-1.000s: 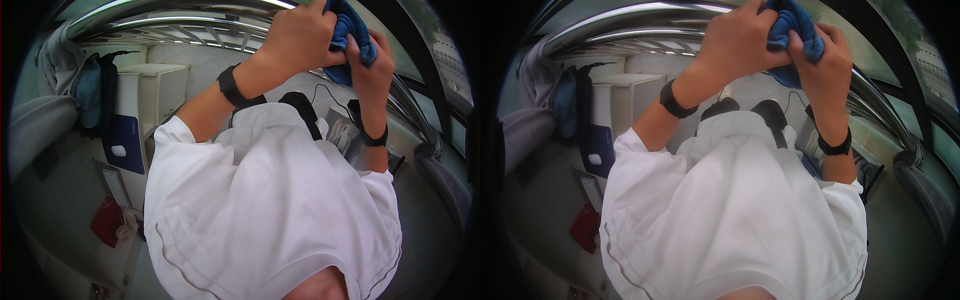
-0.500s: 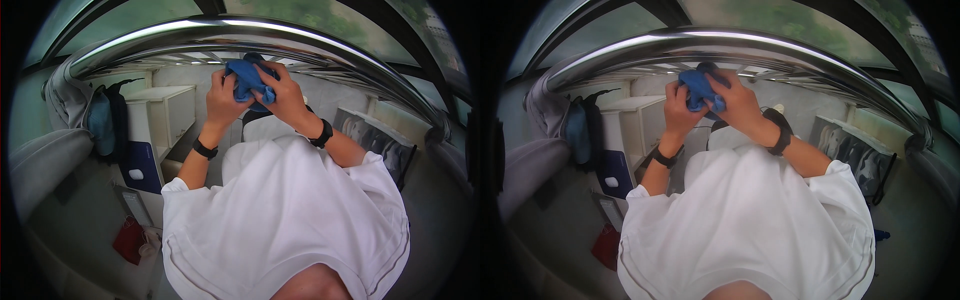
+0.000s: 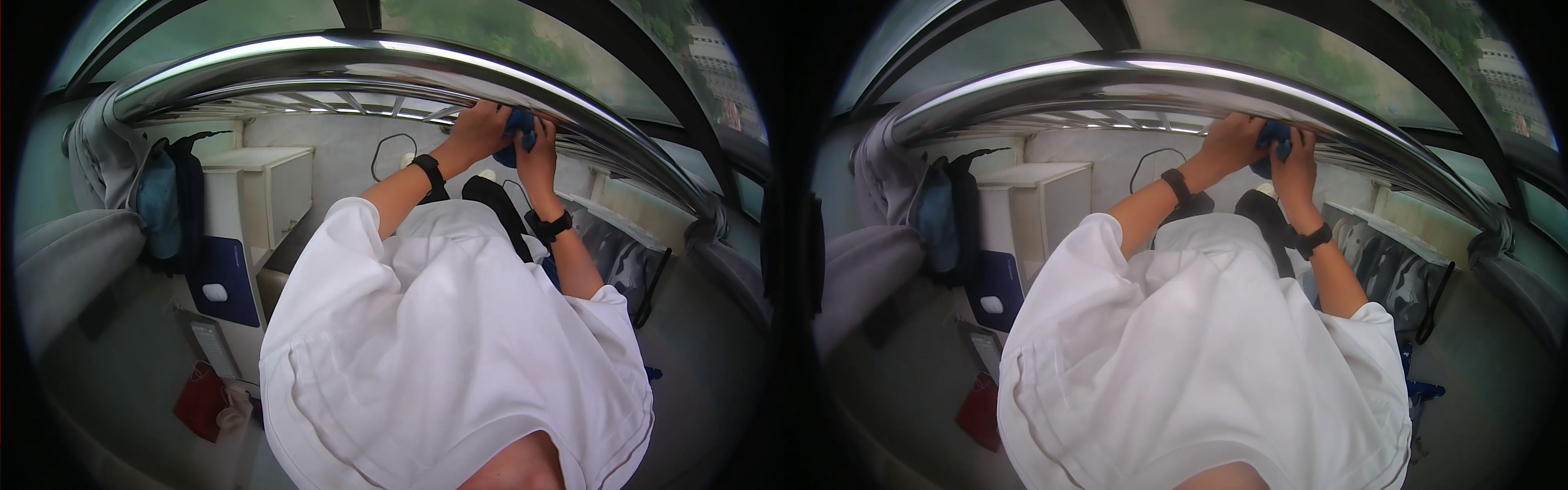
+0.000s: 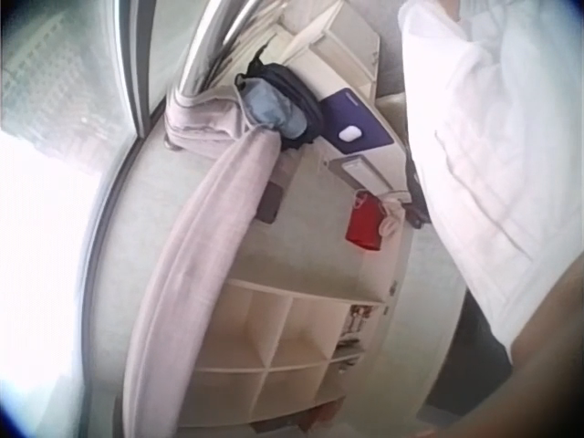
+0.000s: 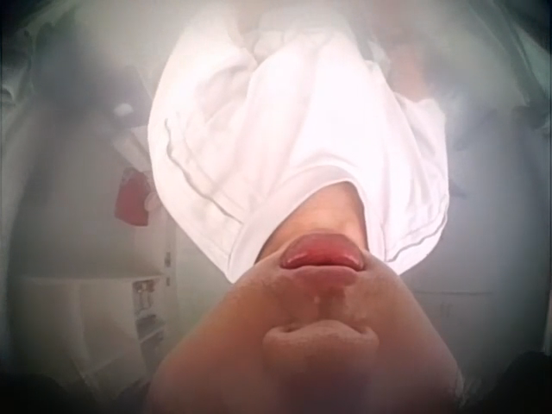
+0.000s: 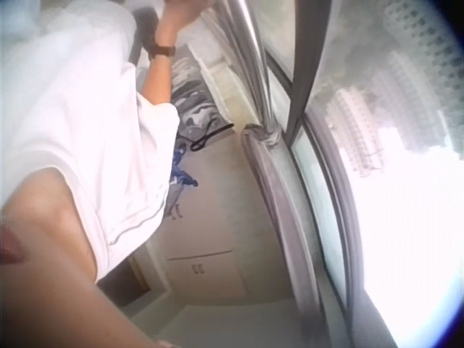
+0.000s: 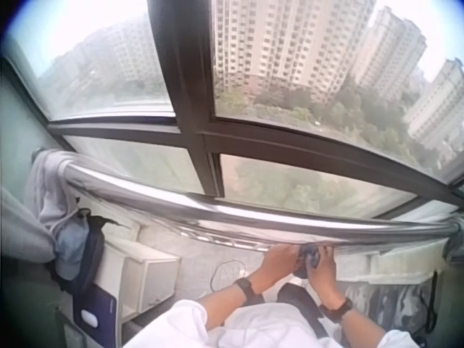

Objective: Cleaning the window frame and the floor below the window with a cloth.

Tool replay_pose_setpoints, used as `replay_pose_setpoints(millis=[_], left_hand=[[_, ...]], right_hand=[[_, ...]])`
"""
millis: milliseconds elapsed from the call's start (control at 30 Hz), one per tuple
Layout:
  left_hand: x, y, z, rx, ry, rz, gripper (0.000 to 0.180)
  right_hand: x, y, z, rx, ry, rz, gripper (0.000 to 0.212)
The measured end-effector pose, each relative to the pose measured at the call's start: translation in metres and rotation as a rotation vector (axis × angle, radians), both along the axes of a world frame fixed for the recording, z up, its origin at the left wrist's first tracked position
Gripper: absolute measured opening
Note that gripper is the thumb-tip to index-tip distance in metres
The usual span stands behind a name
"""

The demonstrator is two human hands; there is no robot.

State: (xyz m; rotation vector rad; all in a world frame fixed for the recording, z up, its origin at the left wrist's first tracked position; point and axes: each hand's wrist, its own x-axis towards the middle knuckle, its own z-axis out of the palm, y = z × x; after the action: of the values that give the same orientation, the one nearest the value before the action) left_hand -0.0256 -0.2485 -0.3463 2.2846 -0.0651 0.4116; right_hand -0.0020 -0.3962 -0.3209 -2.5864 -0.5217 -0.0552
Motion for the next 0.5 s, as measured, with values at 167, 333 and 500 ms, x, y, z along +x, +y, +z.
replay_pose_setpoints(millis=[167, 333, 500], left_hand=[[-0.018, 0.046, -0.004, 0.069, 0.1, 0.16, 0.045], [-0.058, 0.126, 0.006, 0.151, 0.123, 0.418, 0.043], [-0.081, 0.174, 0.01, 0.248, 0.195, 0.539, 0.046]], right_hand=[[0.007, 0.052, -0.008, -0.043, -0.014, 0.112, 0.033], [0.004, 0.15, 0.002, 0.064, 0.183, 0.426, 0.033], [-0.011, 0.206, -0.006, 0.073, 0.228, 0.471, 0.033]])
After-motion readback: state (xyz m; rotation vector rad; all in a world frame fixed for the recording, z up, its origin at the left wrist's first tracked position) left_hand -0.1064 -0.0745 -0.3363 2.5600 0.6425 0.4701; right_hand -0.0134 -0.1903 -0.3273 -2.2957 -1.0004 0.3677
